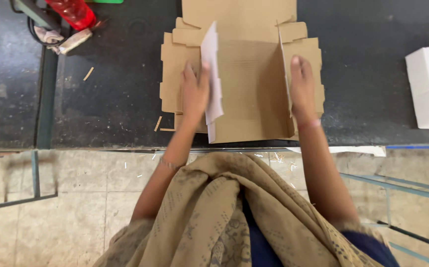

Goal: The person folds flat cardboard box blanks into open boxes on a work table, fitting white paper liners and corner supports inside each box, then stacks the finished white boxes on the table. They repeat the folding cycle for several boxes and place a round light fixture into one lined box.

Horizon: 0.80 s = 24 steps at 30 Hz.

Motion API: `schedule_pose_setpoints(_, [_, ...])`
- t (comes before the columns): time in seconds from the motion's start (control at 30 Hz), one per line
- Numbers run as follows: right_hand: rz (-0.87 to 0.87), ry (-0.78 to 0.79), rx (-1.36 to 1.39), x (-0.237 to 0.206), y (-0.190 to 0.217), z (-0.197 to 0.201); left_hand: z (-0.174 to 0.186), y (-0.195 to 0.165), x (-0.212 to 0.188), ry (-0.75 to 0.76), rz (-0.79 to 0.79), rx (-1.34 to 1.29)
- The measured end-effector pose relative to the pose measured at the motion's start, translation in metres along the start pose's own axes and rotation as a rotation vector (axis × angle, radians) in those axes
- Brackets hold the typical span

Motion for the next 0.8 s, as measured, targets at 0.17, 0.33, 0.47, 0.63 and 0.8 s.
schedule_pose_setpoints(0.17, [-0.415,0.129,0.311,0.051,-0.04,-0.013,-0.036,0.032,0.046,-0.075,0.339,-0.673])
schedule_pose_setpoints(0.33, [-0.321,0.14,0.298,0.05,-0.032,-0.021,-0.025,0.003,0.063,-0.029,-0.106,-0.403])
schedule_pose_setpoints(0.47, [-0.093,0.066,-0.138,0.043,-0.012,-0.031,-0.026,-0.019,0.053,0.074,-0.346,0.342])
schedule_pose_setpoints(0.63, [0.377,-0.012,-0.797,0.015,0.022,-0.058,-0.031,-0.052,0.035,0.191,-0.552,0.548])
schedule_pose_setpoints(0.8, [0.543,0.023,-0.884,0.01,0.04,-0.072,-0.031,-0.09,0.037,0.192,-0.609,0.565])
Point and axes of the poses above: each hand's wrist, its own x-axis towards the middle knuckle, its own z-axis out of the back of the hand, y = z × x, the point moved 8 cm from there along x, towards the middle knuckle, and after that the axes turned 10 degrees about -z, right-handed, at the moved point
